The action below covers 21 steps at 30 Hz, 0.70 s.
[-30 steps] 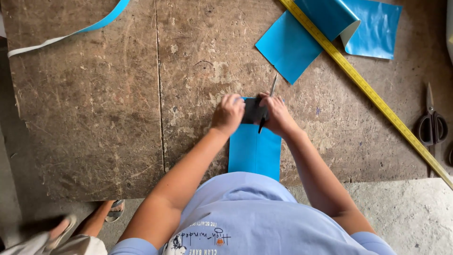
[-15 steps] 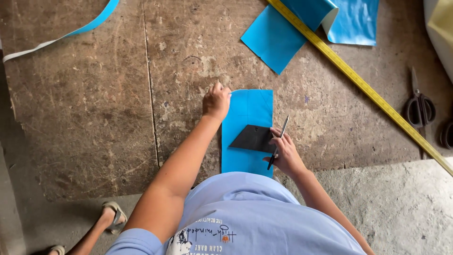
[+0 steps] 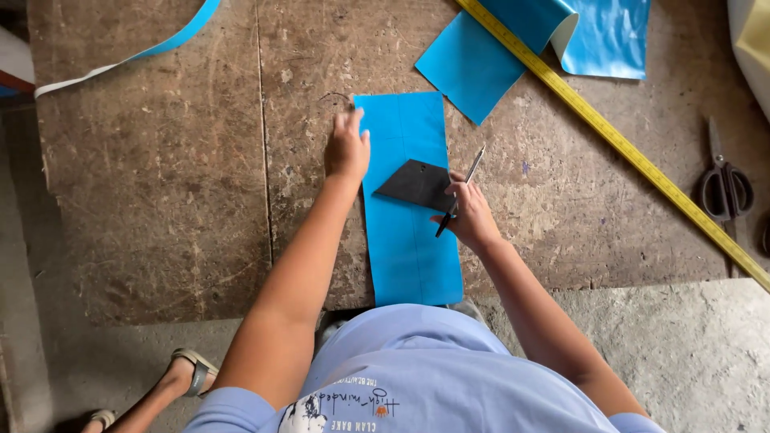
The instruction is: Marking patterns on a blue fabric strip using a template and a pen after measuring with a ruler.
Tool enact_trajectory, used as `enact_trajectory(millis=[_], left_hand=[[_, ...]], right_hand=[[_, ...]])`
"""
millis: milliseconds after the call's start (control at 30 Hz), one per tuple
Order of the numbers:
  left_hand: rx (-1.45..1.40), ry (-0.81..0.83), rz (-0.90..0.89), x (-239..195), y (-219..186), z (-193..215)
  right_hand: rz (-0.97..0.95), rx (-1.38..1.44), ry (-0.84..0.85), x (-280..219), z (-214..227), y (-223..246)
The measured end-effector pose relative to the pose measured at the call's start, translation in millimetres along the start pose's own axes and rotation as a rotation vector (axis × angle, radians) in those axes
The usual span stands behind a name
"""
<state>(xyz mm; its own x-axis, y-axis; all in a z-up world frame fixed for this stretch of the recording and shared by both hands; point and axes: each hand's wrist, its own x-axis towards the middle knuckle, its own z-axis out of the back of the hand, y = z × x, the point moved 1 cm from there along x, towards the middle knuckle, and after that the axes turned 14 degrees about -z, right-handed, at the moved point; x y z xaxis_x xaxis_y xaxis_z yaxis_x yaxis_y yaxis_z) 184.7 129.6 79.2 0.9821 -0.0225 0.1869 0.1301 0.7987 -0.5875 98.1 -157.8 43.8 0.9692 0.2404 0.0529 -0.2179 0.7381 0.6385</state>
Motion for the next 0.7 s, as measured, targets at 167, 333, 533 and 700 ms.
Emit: enact_trajectory(millis=[167,333,533,700], left_hand=[[-0.059,-0.033,-0.138,-85,11,-28],[-0.146,0.131,-0.210,-141,-4,-35],[-0.045,0.072,-0.334,-138,-11,-41],[0.083,0.091,-0.449,-134,-22,-59]], right_hand=[[-0.021,0.012,-0.006,18,-8,-13],[-0.097,-0.263,-0.053,31,-13,-9],[-0.761,-0.289,0.351,8,8,46],[-0.358,-0.242,0.258,10,29,40]])
